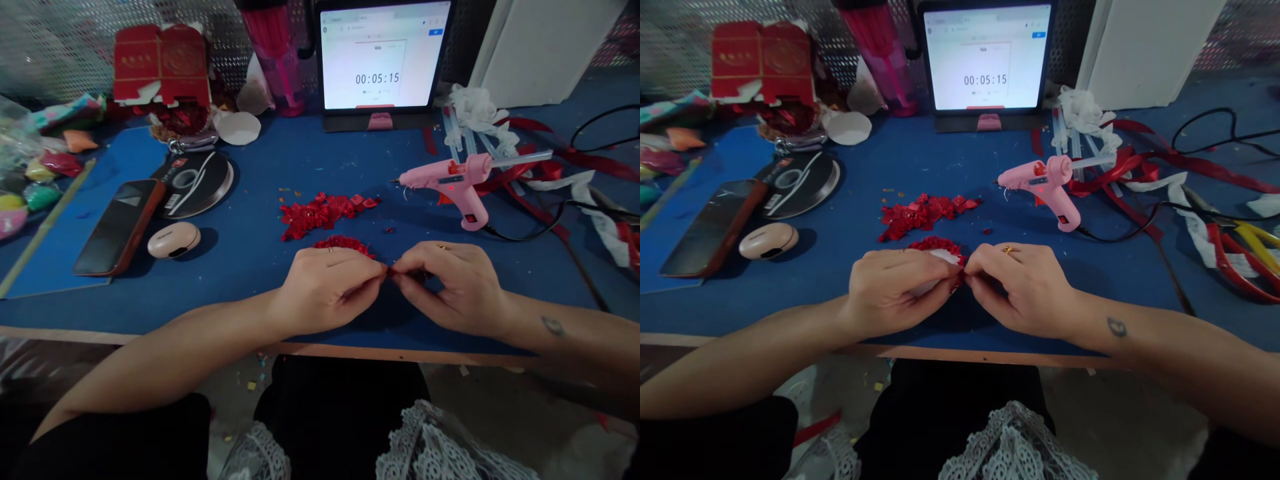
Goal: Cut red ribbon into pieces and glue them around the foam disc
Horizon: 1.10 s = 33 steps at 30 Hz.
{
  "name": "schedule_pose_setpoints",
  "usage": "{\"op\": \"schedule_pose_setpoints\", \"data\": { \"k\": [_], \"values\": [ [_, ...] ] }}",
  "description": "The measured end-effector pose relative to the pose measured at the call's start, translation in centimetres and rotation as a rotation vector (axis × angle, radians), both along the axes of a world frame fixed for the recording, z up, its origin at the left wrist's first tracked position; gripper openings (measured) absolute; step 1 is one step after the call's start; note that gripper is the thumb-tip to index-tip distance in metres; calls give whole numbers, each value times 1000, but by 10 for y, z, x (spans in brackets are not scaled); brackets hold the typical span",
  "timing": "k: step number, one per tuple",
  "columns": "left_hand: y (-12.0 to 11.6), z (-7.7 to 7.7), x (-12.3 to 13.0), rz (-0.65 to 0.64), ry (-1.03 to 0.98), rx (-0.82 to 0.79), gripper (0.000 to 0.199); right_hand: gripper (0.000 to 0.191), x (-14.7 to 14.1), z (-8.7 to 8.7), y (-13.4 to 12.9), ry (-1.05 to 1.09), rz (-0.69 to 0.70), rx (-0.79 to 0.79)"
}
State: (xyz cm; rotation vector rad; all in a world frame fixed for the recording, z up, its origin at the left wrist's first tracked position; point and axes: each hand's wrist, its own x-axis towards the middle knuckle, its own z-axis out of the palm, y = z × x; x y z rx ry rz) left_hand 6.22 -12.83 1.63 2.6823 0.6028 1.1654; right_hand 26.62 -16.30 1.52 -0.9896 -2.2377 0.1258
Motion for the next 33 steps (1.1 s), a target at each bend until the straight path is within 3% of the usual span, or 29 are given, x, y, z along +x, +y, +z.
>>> {"op": "schedule_pose_setpoints", "data": {
  "k": [19, 23, 33],
  "values": [
    [-2, 0, 0, 31, -16, 43, 4, 7, -2, 0, -2, 35, -6, -52],
    [-2, -1, 0, -20, -37, 71, 5, 7, -4, 0, -2, 42, -3, -72],
    [-2, -4, -1, -11, 24, 219, 2, 9, -7, 0, -3, -5, -4, -52]
  ]
}}
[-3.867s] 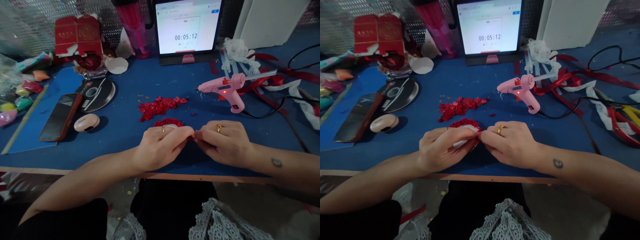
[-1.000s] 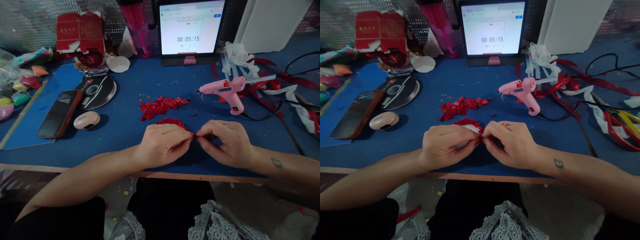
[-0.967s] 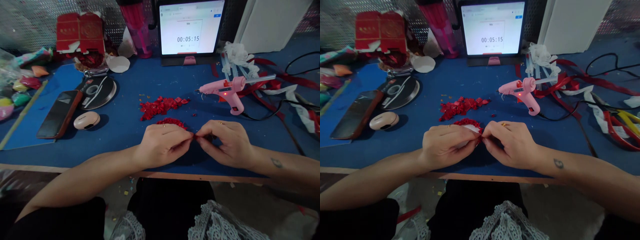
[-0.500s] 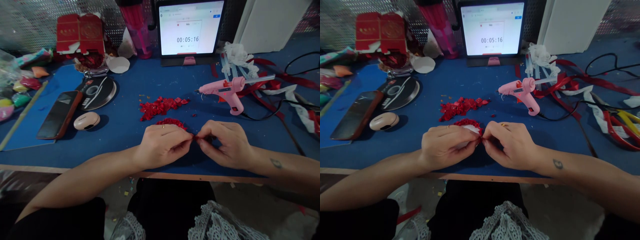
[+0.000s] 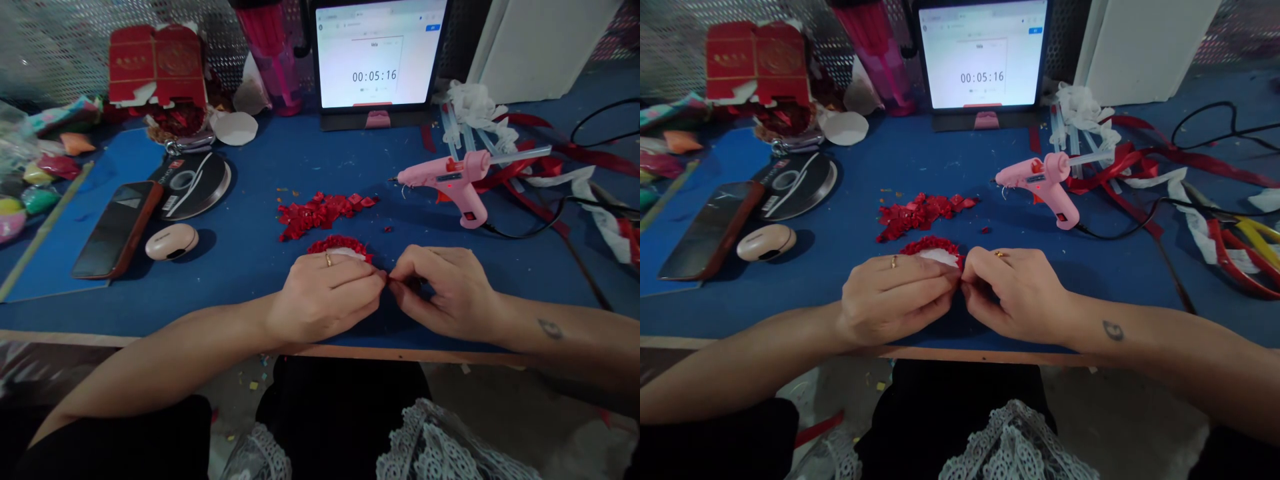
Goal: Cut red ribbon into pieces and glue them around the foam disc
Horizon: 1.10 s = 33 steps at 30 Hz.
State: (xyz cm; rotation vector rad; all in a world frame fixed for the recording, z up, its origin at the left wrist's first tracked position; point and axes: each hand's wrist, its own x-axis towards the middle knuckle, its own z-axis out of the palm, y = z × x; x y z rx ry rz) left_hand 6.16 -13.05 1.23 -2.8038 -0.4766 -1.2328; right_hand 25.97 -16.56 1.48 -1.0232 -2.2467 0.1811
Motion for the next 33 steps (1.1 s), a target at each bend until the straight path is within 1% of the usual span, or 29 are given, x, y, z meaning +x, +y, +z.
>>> {"op": "schedule_pose_setpoints", "data": {
  "k": [2, 9, 18, 24, 27, 29, 33],
  "values": [
    [0, 0, 0, 3, 6, 26, 2, 10, 0, 0, 0, -21, 4, 6],
    [-4, 0, 0, 0, 43, 30, 3, 12, -2, -4, -2, -86, -1, 69],
    [-6, -1, -1, -19, 105, 197, 4, 19, -8, -10, -6, -172, -53, 258],
    [-7, 0, 1, -11, 147, 286, 8, 21, -11, -12, -8, -215, -101, 294],
    [-7, 1, 1, -10, 140, 321, 8, 20, -11, -12, -8, -204, -90, 303],
    [-6, 1, 1, 1, 127, 311, 7, 18, -10, -11, -6, -186, -75, 300],
    [-2, 0, -1, 11, 130, 239, 4, 14, -6, -6, -2, -173, -59, 297]
  ]
}}
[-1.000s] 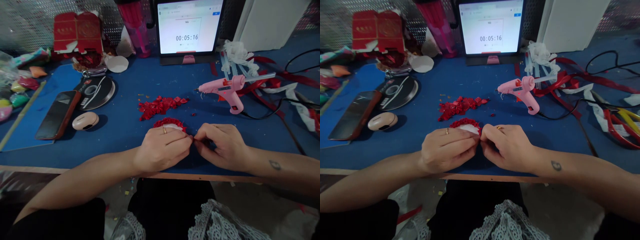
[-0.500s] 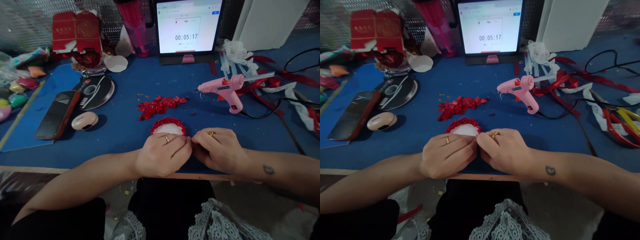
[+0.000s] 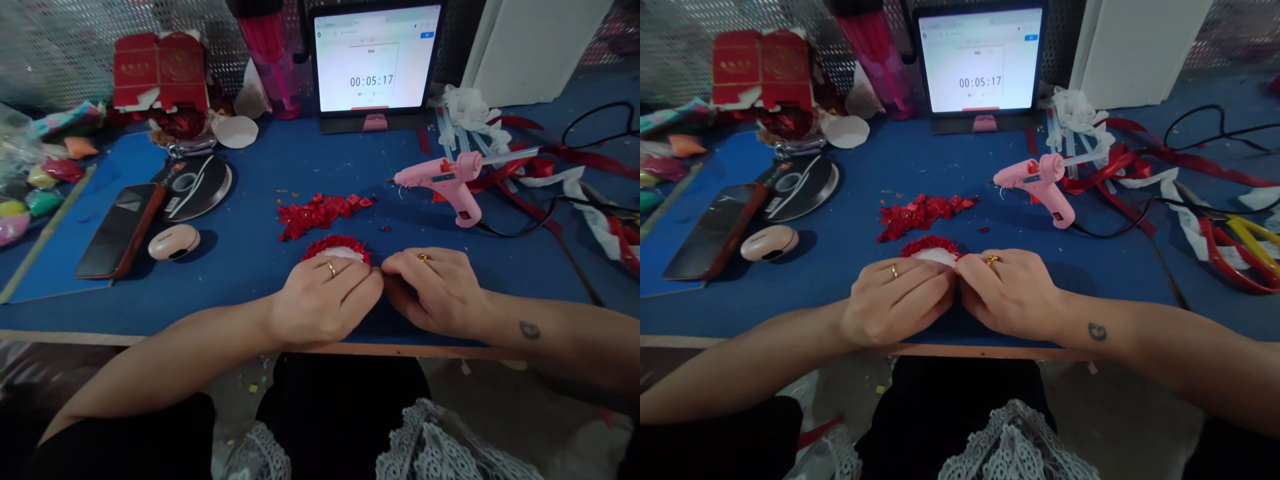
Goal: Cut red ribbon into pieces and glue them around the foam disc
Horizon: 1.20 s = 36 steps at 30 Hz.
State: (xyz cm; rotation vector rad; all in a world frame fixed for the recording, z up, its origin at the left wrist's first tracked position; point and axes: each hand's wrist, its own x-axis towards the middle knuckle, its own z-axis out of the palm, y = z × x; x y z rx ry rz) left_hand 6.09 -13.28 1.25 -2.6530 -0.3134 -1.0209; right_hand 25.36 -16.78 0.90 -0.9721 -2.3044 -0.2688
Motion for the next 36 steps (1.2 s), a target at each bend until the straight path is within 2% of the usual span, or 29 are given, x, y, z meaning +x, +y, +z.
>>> {"op": "schedule_pose_setpoints", "data": {
  "k": [10, 18, 27, 33, 36],
  "values": [
    [6, 0, 2, 71, -132, -231, 4, 6, 8, -2, 4, 127, 35, -94],
    [4, -2, 2, 58, -142, -189, 2, 8, 5, -4, 3, 140, 35, -120],
    [-4, -1, 3, 47, -81, -164, 10, 19, -2, -7, -1, 76, 0, -37],
    [-6, 1, -2, -80, -41, -52, 4, 20, -3, -7, -9, 46, 33, -27],
    [-7, 1, -4, -95, -19, -22, 4, 23, -3, -6, -11, 24, 57, -4]
  ]
}}
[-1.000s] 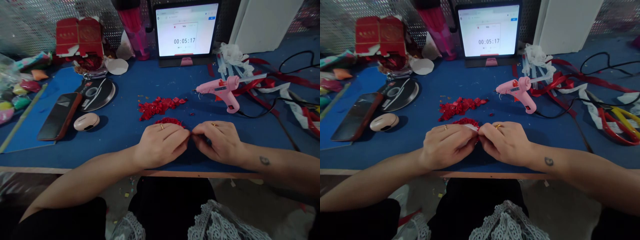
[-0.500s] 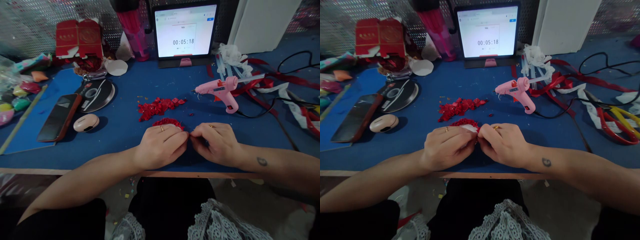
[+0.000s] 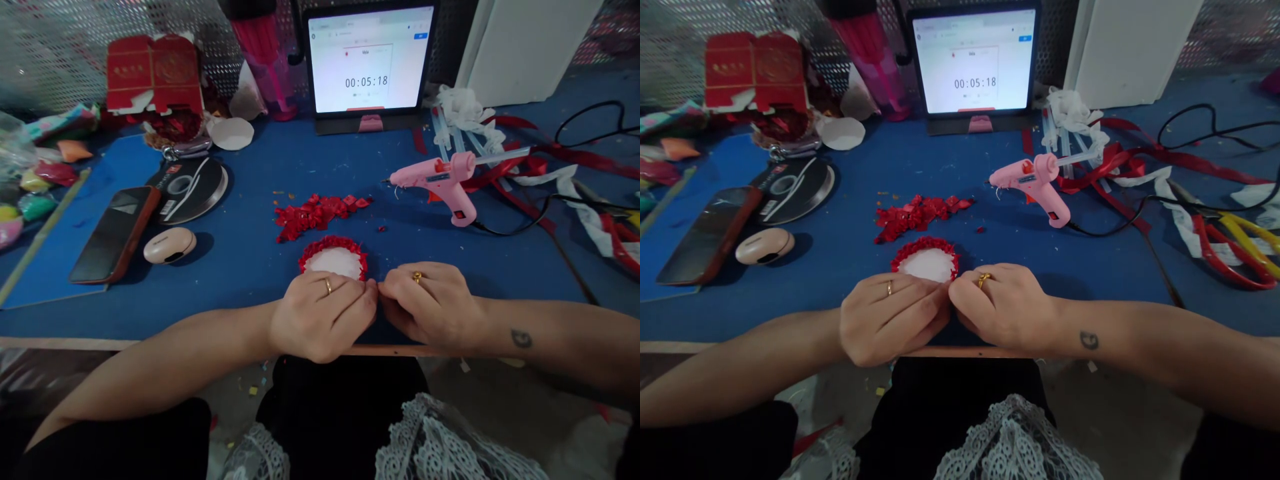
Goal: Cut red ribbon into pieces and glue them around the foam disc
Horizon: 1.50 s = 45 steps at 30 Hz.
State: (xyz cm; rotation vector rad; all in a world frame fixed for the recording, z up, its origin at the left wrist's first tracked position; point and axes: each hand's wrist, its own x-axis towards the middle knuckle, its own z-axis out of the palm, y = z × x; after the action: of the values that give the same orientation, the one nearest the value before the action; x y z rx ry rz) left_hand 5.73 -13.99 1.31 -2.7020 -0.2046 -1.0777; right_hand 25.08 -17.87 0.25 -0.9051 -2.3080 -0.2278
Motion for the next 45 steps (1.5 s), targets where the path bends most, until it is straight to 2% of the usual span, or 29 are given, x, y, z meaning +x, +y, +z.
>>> {"op": "schedule_pose_setpoints", "data": {
  "k": [6, 12, 17, 21, 26, 32, 37, 43, 45],
  "values": [
    [-2, -3, 1, 14, -25, 35, 6, 24, -1, 0, -1, -14, -5, 33],
    [5, 2, 0, 15, -69, -13, 4, 16, 5, 7, 7, 42, 87, 1],
    [12, 4, 2, 86, -121, -122, 2, 3, 10, 9, 13, 109, 29, -72],
    [15, 2, 4, 131, -191, -163, 2, 4, 12, 7, 14, 138, -15, -130],
    [15, 0, 4, 142, -159, -197, 2, 5, 14, 7, 16, 116, -38, -163],
    [15, -1, 4, 116, -140, -226, 2, 9, 14, 7, 17, 88, -31, -120],
    [16, 1, 5, 173, -179, -226, 6, 6, 15, 9, 17, 133, -65, -130],
    [16, 2, 6, 177, -188, -249, 7, 6, 19, 8, 19, 68, -112, 46],
    [16, 2, 6, 171, -189, -259, 5, 7, 21, 7, 22, 64, -145, 51]
  ]
}}
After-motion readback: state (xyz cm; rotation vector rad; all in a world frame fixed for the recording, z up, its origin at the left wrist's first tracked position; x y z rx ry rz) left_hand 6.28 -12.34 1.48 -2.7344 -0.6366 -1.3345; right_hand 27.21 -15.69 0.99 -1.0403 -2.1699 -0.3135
